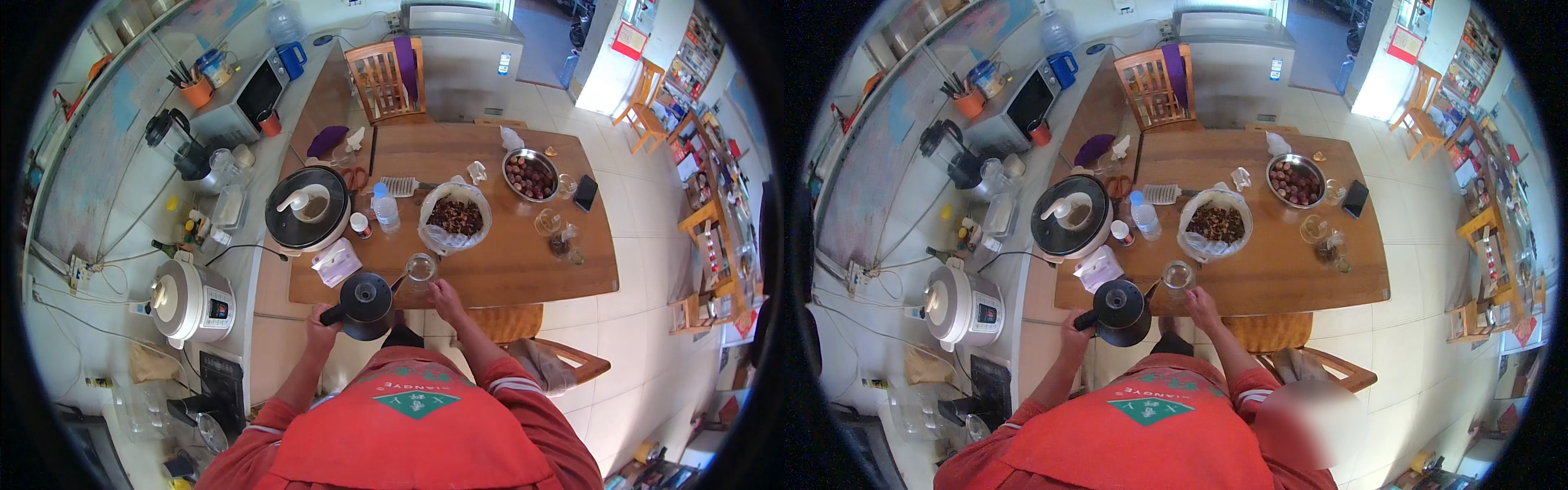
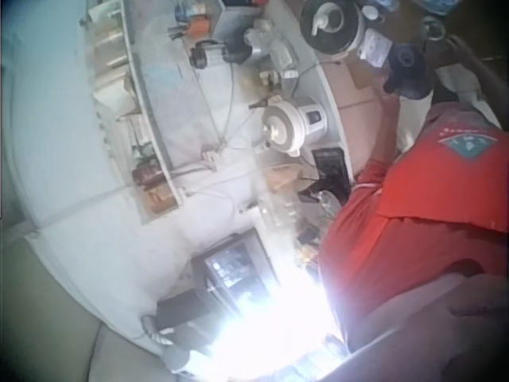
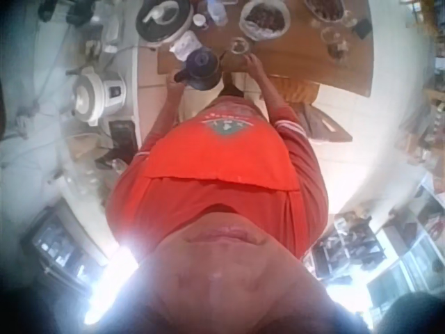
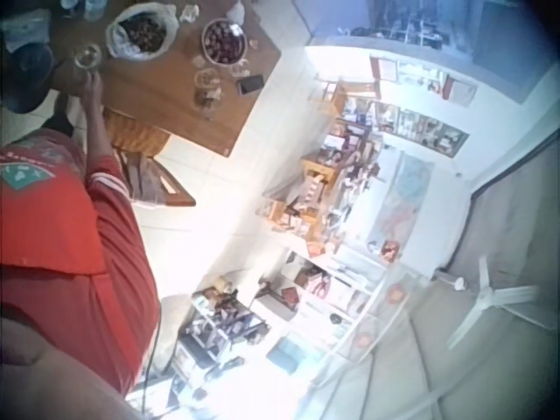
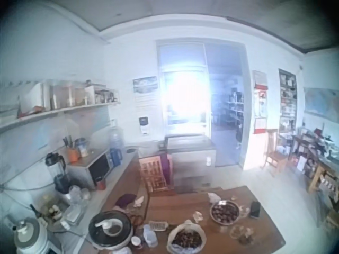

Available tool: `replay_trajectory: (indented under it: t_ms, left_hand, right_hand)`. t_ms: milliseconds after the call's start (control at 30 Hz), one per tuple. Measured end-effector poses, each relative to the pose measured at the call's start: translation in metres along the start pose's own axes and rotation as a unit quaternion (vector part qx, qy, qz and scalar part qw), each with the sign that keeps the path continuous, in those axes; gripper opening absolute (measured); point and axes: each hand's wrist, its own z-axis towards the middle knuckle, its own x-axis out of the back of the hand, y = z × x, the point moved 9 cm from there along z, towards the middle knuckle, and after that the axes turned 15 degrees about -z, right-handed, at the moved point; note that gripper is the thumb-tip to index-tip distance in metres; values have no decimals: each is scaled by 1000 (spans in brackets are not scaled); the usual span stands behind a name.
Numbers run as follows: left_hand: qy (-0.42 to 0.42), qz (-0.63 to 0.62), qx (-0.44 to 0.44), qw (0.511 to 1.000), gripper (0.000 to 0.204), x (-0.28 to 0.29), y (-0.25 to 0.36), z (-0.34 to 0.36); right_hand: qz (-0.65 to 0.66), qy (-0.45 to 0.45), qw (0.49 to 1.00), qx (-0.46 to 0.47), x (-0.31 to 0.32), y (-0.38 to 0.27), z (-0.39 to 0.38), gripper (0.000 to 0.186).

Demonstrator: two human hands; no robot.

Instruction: The person portions a large mass of dough into smaller pieces and rolls them into uniform balls on a metal countertop. They arrange the finished dough balls in neat rows. The person briefly uses a brush to apply liquid to the dough mass and later moves to a table with other items.

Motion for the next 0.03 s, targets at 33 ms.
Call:
replay_trajectory:
  t_ms: [33]
  left_hand:
    - [4,-40,-5,999,26,6,-12,-5]
  right_hand:
    - [-33,-4,999,-13,0,4,1,27]
